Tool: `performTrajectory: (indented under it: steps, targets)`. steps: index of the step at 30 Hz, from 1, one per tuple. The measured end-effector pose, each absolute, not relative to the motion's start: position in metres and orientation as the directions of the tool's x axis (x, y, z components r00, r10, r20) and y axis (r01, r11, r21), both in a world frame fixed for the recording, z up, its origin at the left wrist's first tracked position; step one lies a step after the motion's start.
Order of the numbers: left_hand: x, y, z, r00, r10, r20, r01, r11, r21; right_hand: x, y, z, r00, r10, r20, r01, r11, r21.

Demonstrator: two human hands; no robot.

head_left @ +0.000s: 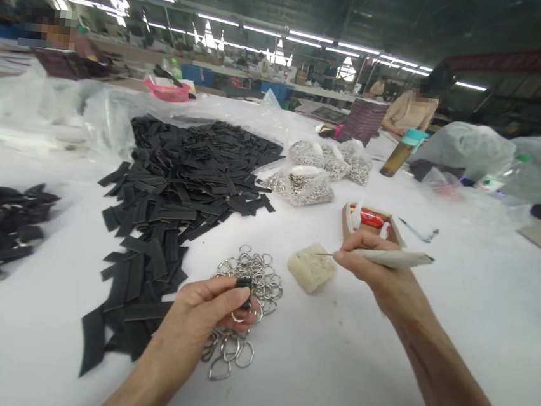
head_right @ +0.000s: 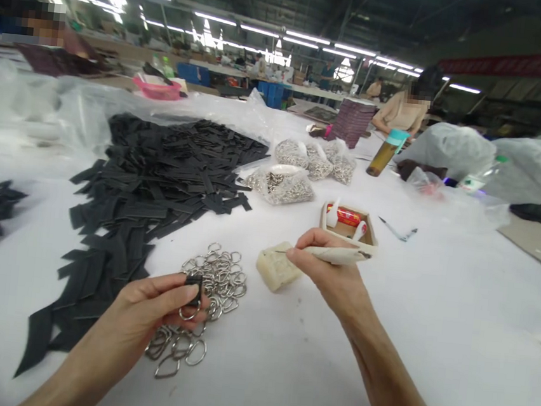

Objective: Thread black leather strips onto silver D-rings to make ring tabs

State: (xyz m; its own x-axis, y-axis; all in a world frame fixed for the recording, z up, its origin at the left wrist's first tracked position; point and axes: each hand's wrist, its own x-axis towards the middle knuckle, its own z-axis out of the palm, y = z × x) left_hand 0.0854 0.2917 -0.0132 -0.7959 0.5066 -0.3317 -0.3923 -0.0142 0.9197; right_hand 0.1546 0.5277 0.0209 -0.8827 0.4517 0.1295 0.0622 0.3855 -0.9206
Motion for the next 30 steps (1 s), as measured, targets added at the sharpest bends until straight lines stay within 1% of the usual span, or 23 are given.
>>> performTrajectory:
  steps: [2,4,6,8,12,17,22,30]
  targets:
    - [0.084,0.292,-0.014,-0.781,0.527,-0.334,-0.395,-0.003,0.919,0.154,0.528,0.021,-0.882,0.461,0.098,0.116,0.414,-0.903]
    - [0.082,0.292,-0.012,-0.769,0.539,-0.344,-0.41,-0.003,0.912,0.154,0.527,0.021,-0.867,0.491,0.084,0.189,0.481,-0.856]
    - [0.082,0.294,-0.006,-0.762,0.533,-0.368,-0.44,-0.009,0.898,0.154,0.525,0.022,-0.851,0.519,0.079,0.252,0.536,-0.806]
    - [0.082,0.298,0.001,-0.759,0.518,-0.393,-0.465,-0.009,0.885,0.153,0.524,0.022,-0.843,0.534,0.07,0.284,0.551,-0.784]
    - [0.084,0.31,0.01,-0.74,0.547,-0.391,-0.472,-0.008,0.882,0.151,0.524,0.02,-0.846,0.531,0.047,0.286,0.525,-0.801]
    - [0.083,0.32,-0.007,-0.76,0.539,-0.363,-0.454,-0.041,0.89,0.147,0.525,0.012,-0.868,0.493,0.057,0.24,0.519,-0.82]
    - [0.08,0.314,-0.022,-0.765,0.549,-0.338,-0.404,0.0,0.915,0.145,0.522,0.009,-0.869,0.495,0.012,0.273,0.499,-0.822]
    - [0.084,0.309,-0.019,-0.751,0.582,-0.313,-0.375,0.013,0.927,0.144,0.518,0.007,-0.867,0.498,-0.011,0.304,0.512,-0.804]
